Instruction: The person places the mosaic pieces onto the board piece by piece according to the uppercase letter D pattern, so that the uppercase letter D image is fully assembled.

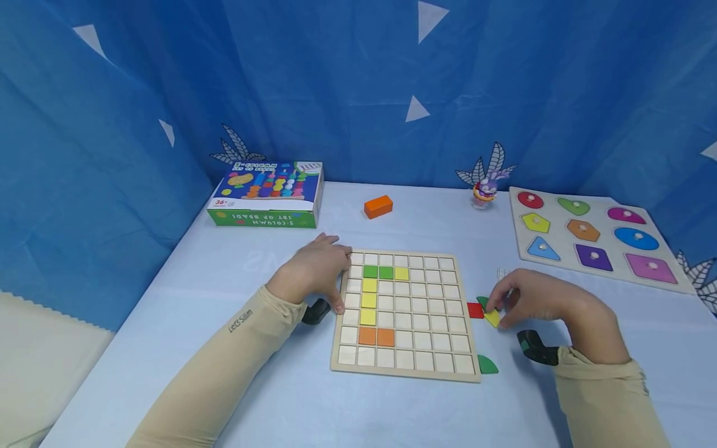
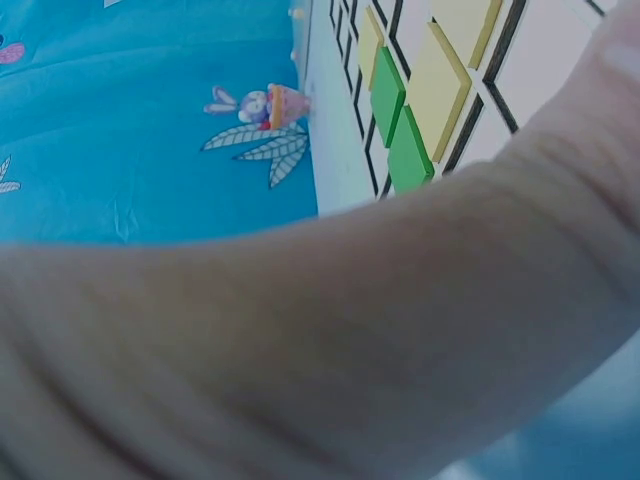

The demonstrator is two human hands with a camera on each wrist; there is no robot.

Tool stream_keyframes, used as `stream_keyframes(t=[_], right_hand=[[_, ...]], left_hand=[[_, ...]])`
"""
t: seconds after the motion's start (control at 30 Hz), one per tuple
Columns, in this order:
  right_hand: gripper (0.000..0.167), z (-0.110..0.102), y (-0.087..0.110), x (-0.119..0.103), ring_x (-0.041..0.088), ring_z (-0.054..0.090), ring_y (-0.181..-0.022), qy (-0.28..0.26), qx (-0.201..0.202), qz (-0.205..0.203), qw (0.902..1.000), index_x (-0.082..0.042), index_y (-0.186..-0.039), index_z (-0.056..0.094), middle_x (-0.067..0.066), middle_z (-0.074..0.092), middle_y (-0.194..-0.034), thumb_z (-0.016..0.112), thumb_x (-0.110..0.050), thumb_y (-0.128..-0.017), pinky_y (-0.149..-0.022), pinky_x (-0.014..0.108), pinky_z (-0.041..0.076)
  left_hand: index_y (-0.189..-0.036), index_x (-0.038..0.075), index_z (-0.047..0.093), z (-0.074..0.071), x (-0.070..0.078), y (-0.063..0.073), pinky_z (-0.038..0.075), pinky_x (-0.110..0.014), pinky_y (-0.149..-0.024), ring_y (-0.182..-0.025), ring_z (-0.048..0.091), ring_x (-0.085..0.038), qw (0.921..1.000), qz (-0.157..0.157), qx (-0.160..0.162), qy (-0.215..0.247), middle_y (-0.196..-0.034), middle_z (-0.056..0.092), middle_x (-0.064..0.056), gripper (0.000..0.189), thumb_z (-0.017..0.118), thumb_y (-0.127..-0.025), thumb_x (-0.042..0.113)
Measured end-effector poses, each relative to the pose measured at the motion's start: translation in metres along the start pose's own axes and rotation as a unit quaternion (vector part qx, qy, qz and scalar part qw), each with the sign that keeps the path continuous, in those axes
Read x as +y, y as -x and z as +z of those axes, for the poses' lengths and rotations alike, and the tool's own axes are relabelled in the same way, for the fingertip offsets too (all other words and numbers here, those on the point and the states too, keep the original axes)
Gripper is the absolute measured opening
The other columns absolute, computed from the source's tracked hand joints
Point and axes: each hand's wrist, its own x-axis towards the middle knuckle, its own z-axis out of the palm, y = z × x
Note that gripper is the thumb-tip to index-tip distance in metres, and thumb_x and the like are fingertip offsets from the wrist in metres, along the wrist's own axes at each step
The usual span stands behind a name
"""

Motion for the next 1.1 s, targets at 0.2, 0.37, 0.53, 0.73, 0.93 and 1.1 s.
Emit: stream_keyframes(t=[0.2, 0.37, 0.53, 0.73, 0.93, 1.1], right_hand=[[0.027, 0.004, -0.006, 0.003, 0.022, 0.055, -0.083, 0.021, 0.002, -0.003, 0.9998, -0.016, -0.092, 0.079, 0.004, 0.058, -0.087, 0.092, -0.01, -0.07, -0.07, 0.035, 0.054], [0.028, 0.007, -0.009, 0.002, 0.022, 0.053, -0.083, 0.035, 0.01, -0.001, 0.9994, -0.016, -0.088, 0.076, 0.004, 0.055, -0.086, 0.093, -0.007, -0.068, -0.069, 0.034, 0.054], [0.028, 0.008, -0.01, -0.001, 0.023, 0.052, -0.083, 0.032, 0.008, 0.006, 0.9994, -0.015, -0.087, 0.074, 0.006, 0.053, -0.086, 0.093, -0.007, -0.068, -0.067, 0.034, 0.052], [0.028, 0.006, -0.007, 0.001, 0.022, 0.051, -0.083, 0.029, 0.0, -0.016, 0.9995, -0.015, -0.09, 0.073, 0.005, 0.052, -0.083, 0.093, -0.011, -0.07, -0.067, 0.033, 0.05], [0.031, 0.004, -0.003, -0.004, 0.023, 0.052, -0.087, 0.032, 0.006, -0.026, 0.9992, -0.016, -0.094, 0.071, 0.004, 0.055, -0.088, 0.093, -0.016, -0.071, -0.069, 0.034, 0.052], [0.032, 0.003, 0.001, -0.013, 0.024, 0.054, -0.093, 0.036, 0.002, -0.019, 0.9992, -0.017, -0.097, 0.07, 0.002, 0.06, -0.097, 0.092, -0.017, -0.073, -0.071, 0.035, 0.056]], left_hand=[[-0.13, 0.012, 0.07, -0.001, -0.001, -0.001, 0.008, -0.045, -0.124, -0.15, 0.022, -0.034, 1.0, 0.001, -0.001, -0.004, -0.153, 0.047, -0.004, 0.089, 0.094, -0.056, 0.054], [-0.131, 0.012, 0.069, -0.002, 0.0, 0.0, 0.008, -0.045, -0.124, -0.15, 0.021, -0.034, 1.0, -0.001, -0.003, -0.004, -0.153, 0.047, -0.004, 0.09, 0.094, -0.056, 0.054], [-0.131, 0.012, 0.069, -0.002, 0.0, 0.001, 0.008, -0.045, -0.124, -0.15, 0.021, -0.034, 1.0, -0.002, -0.001, 0.0, -0.153, 0.047, -0.004, 0.089, 0.095, -0.056, 0.053], [-0.13, 0.011, 0.07, -0.002, 0.001, 0.001, 0.008, -0.045, -0.124, -0.15, 0.022, -0.034, 1.0, -0.002, 0.0, 0.002, -0.153, 0.047, -0.004, 0.088, 0.095, -0.056, 0.053], [-0.129, 0.011, 0.07, -0.002, 0.001, 0.001, 0.009, -0.045, -0.124, -0.149, 0.022, -0.034, 1.0, -0.002, -0.001, -0.002, -0.153, 0.047, -0.004, 0.088, 0.095, -0.056, 0.053], [-0.13, 0.012, 0.07, -0.002, 0.002, 0.0, 0.008, -0.045, -0.124, -0.149, 0.022, -0.034, 1.0, -0.006, -0.003, -0.001, -0.153, 0.047, -0.003, 0.088, 0.095, -0.056, 0.053]])
